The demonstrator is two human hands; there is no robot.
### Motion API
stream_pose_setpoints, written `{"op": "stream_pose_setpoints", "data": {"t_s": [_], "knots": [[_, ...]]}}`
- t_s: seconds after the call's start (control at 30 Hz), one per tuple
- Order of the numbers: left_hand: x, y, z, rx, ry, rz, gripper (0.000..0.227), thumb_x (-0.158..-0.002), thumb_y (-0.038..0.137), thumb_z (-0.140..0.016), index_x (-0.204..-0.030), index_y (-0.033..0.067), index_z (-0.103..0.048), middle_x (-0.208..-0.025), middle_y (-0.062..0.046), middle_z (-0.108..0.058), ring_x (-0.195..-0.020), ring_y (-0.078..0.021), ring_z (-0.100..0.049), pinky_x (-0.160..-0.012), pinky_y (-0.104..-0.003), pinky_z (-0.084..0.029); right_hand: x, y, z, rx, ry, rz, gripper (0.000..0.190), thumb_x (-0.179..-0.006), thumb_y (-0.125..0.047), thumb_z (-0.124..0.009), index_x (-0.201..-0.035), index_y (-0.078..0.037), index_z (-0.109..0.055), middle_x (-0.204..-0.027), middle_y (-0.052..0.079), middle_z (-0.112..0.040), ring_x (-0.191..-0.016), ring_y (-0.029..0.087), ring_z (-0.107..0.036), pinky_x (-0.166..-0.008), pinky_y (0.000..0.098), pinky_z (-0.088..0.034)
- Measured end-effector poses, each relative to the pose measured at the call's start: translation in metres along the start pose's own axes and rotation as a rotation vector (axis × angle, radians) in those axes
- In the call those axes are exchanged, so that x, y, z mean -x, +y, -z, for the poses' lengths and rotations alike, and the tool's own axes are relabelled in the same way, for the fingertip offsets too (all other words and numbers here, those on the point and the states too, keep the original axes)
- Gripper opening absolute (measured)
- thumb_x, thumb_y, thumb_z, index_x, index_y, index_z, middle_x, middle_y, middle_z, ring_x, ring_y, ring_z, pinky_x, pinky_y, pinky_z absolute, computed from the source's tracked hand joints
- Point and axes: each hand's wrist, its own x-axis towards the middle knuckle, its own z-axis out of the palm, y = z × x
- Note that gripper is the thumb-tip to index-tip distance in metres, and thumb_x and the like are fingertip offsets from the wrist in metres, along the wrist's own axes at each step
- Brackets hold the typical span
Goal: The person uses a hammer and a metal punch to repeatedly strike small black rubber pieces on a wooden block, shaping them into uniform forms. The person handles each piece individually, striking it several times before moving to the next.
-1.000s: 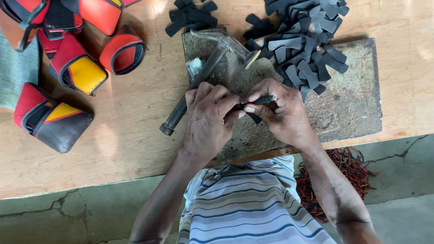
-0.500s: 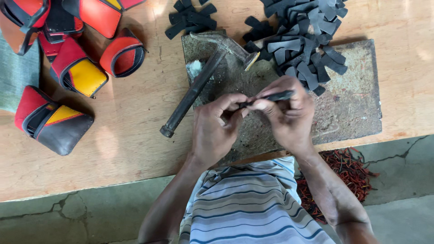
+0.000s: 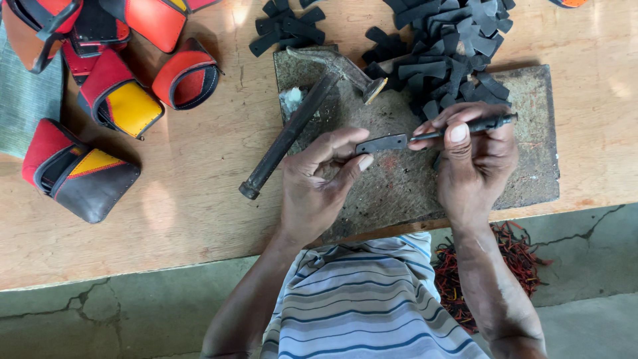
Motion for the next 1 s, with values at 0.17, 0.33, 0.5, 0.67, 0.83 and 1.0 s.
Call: {"op": "stream_pose_setpoints", "data": {"t_s": [0.17, 0.33, 0.5, 0.67, 0.83, 1.0], "knots": [[-0.003, 0.003, -0.002, 0.063, 0.011, 0.066, 0.030, -0.097, -0.004, -0.073, -0.126, -0.0019, -0.069, -0.104, -0.009, -0.077, -0.091, -0.0081, -0.073, -0.076, -0.022, -0.063, 0.006, 0.002, 0.003, -0.008, 0.024, -0.028, 0.021, -0.117, -0.017, -0.065, -0.116, 0.000, -0.052, -0.107, 0.015, -0.061, -0.092, 0.023, -0.070, -0.078, 0.0362, -0.066], [-0.005, -0.003, -0.001, 0.064, 0.003, 0.088, 0.032, -0.097, -0.003, -0.072, -0.128, -0.0029, -0.067, -0.100, -0.010, -0.077, -0.088, -0.0079, -0.072, -0.076, -0.021, -0.063, 0.016, 0.003, 0.009, -0.009, 0.021, -0.051, 0.020, -0.116, -0.017, -0.065, -0.115, -0.001, -0.053, -0.107, 0.013, -0.060, -0.091, 0.022, -0.069, -0.077, 0.0348, -0.065], [-0.026, 0.003, 0.001, -0.096, 0.022, 0.045, 0.029, -0.097, -0.001, -0.073, -0.126, -0.0011, -0.069, -0.096, -0.011, -0.078, -0.077, -0.0096, -0.071, -0.065, -0.021, -0.058, 0.019, 0.006, 0.012, 0.029, 0.004, -0.060, 0.016, -0.113, -0.013, -0.066, -0.112, -0.001, -0.056, -0.101, 0.014, -0.064, -0.086, 0.020, -0.070, -0.074, 0.0325, -0.064], [-0.085, 0.021, 0.016, -0.361, 0.161, -0.237, 0.048, -0.094, 0.004, -0.078, -0.137, -0.0012, -0.057, -0.115, -0.015, -0.076, -0.087, -0.0166, -0.076, -0.068, -0.026, -0.056, 0.021, 0.010, 0.011, -0.032, 0.019, -0.072, 0.013, -0.113, -0.011, -0.066, -0.111, -0.001, -0.057, -0.100, 0.013, -0.064, -0.085, 0.020, -0.069, -0.075, 0.0321, -0.063], [-0.085, 0.014, -0.014, -0.626, 0.053, -0.490, 0.051, -0.094, -0.002, -0.077, -0.140, 0.0122, -0.060, -0.123, -0.006, -0.065, -0.114, -0.0201, -0.062, -0.104, -0.037, -0.059, 0.026, 0.013, 0.011, -0.062, 0.192, 0.038, 0.012, -0.114, -0.012, -0.064, -0.113, -0.002, -0.058, -0.099, 0.012, -0.064, -0.083, 0.019, -0.067, -0.069, 0.0318, -0.061], [-0.072, -0.026, -0.054, -0.940, -0.318, -0.575, 0.044, -0.087, 0.007, -0.070, -0.130, 0.0016, -0.063, -0.128, -0.010, -0.059, -0.125, -0.0265, -0.050, -0.111, -0.045, -0.048, 0.028, 0.015, 0.015, -0.129, 0.267, -0.020, 0.015, -0.117, -0.014, -0.063, -0.112, -0.001, -0.057, -0.102, 0.013, -0.063, -0.084, 0.019, -0.066, -0.070, 0.0311, -0.060]]}}
